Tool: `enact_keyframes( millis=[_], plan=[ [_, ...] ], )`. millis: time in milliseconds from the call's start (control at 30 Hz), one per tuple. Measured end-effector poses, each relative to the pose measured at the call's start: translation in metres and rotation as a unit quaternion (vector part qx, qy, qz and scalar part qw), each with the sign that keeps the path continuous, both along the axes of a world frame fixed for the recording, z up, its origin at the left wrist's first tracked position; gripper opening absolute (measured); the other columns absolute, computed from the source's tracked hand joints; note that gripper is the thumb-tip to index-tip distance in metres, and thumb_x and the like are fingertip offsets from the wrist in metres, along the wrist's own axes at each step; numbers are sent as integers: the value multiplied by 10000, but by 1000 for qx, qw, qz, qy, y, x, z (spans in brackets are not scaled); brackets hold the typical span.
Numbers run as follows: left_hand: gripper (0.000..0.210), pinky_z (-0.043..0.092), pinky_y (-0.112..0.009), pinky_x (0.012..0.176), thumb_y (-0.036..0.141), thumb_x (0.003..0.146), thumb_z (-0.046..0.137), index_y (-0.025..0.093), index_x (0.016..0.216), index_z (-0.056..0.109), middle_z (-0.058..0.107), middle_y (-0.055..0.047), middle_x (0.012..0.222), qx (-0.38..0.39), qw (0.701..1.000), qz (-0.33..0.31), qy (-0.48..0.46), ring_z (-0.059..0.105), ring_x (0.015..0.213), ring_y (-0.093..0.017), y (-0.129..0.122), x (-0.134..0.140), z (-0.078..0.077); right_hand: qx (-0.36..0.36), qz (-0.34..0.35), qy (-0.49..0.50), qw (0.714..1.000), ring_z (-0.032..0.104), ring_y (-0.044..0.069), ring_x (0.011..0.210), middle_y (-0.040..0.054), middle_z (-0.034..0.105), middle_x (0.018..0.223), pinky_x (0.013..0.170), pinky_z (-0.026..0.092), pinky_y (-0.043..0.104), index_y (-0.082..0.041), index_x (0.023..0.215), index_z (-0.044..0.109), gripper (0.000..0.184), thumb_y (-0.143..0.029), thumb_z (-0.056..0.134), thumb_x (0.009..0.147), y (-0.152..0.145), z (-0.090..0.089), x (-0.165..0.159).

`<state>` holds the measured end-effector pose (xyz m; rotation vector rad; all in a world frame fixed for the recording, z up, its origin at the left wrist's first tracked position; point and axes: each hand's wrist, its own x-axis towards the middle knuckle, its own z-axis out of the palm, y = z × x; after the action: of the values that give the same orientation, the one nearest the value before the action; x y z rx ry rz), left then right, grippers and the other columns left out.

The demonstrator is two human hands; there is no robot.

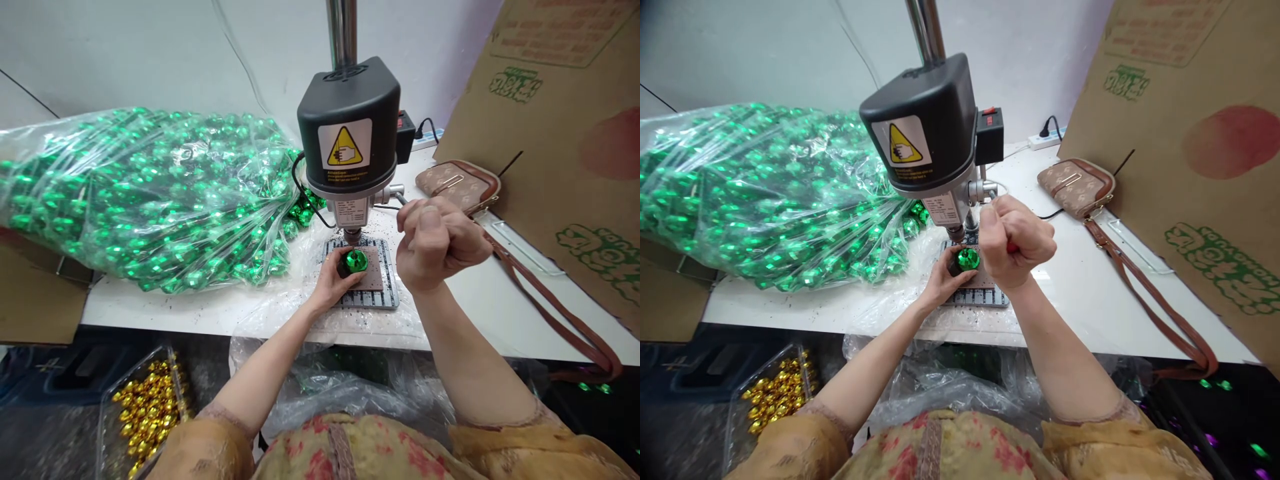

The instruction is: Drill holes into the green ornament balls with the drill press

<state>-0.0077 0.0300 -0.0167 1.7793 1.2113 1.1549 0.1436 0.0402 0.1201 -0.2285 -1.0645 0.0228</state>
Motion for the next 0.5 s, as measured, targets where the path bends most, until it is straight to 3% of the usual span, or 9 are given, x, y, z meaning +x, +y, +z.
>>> enact_keyframes(
  millis=[333, 433, 500],
  plan=[
    [569, 508, -470, 1020, 371, 806, 834, 222, 1291, 577, 673, -106, 1232, 11, 1000, 0, 7, 644, 1143, -293, 1, -1, -4, 11, -8, -26, 1000, 305, 27, 433, -74, 272, 506, 460, 382, 252, -170, 577, 181, 483, -115, 554, 880, -2, -13, 2],
    [575, 512, -469, 1016, 367, 789, 846, 220, 1280, 587, 676, -107, 1234, 12, 1000, 4, 3, 647, 1145, -293, 3, -1, -6, -22, -14, -4, 1000, 275, 25, 424, -69, 243, 507, 455, 346, 259, -179, 574, 173, 513, -162, 564, 907, -4, -3, 0],
    [568, 524, -464, 992, 366, 776, 853, 216, 1260, 597, 684, -107, 1212, 3, 1000, 11, -2, 656, 1123, -293, 4, 1, -6, -91, -26, 29, 995, 268, 37, 421, -63, 217, 502, 450, 301, 277, -196, 550, 220, 529, -256, 583, 931, -4, 14, -2]
  ],
)
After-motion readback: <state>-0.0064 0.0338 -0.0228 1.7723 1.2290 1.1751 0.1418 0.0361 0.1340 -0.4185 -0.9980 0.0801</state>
